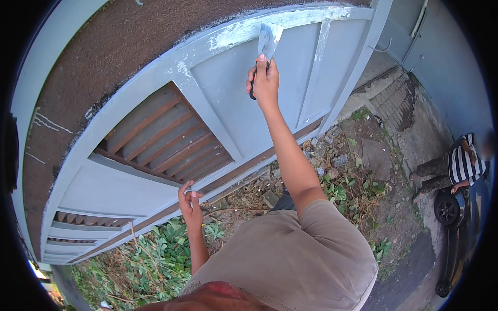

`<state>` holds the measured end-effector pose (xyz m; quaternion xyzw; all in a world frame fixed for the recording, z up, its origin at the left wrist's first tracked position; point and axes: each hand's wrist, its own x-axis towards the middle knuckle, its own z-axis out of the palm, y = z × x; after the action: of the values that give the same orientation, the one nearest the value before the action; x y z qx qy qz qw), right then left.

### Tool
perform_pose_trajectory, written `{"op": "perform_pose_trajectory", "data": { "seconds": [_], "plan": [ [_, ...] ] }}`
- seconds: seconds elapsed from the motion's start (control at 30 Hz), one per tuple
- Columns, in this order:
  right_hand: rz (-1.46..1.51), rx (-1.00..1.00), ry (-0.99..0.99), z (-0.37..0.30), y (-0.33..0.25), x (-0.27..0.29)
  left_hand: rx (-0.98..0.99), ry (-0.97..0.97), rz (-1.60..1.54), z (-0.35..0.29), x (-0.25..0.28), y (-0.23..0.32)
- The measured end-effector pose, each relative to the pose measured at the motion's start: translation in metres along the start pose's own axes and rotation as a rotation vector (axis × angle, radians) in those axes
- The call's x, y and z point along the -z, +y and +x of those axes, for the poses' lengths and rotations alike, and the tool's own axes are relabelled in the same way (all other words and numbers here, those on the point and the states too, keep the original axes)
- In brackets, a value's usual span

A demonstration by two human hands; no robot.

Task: Scraping or applying filler to a wall using a putty knife.

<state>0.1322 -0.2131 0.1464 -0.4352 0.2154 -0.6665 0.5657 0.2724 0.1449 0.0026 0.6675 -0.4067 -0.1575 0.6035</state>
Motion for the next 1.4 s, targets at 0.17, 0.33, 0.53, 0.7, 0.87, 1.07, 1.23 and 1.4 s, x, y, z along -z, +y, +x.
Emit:
{"op": "perform_pose_trajectory", "data": {
  "seconds": [0.17, 0.33, 0.53, 0.7, 0.87, 1.07, 1.23, 1.4],
  "plan": [
    [-0.28, -0.076, -0.185, -0.022, 0.014, -0.01, 0.021, 0.031, -0.033, -0.002, -0.005, 0.003],
    [-0.053, -0.008, -0.055, 0.0, 0.005, 0.011, -0.022, -0.061, 0.046, -0.002, -0.012, 0.004],
    [-0.326, -0.068, -0.307, -0.012, 0.013, 0.003, 0.063, -0.019, -0.026, -0.009, -0.015, 0.007],
    [-0.157, -0.039, -0.142, 0.013, 0.003, 0.006, -0.012, -0.035, 0.011, -0.007, -0.018, 0.009],
    [-0.405, -0.07, -0.302, -0.013, 0.007, 0.011, 0.068, -0.041, 0.03, -0.012, -0.012, 0.003],
    [-0.121, -0.068, -0.145, 0.016, 0.001, 0.011, -0.033, -0.077, 0.033, -0.001, -0.024, 0.012],
    [-0.324, -0.157, -0.37, -0.022, 0.011, 0.004, 0.03, -0.009, -0.034, -0.007, -0.022, 0.006],
    [0.149, -0.349, -0.286, -0.042, 0.003, 0.011, 0.013, -0.038, 0.016, -0.014, -0.016, 0.002]
  ]
}}
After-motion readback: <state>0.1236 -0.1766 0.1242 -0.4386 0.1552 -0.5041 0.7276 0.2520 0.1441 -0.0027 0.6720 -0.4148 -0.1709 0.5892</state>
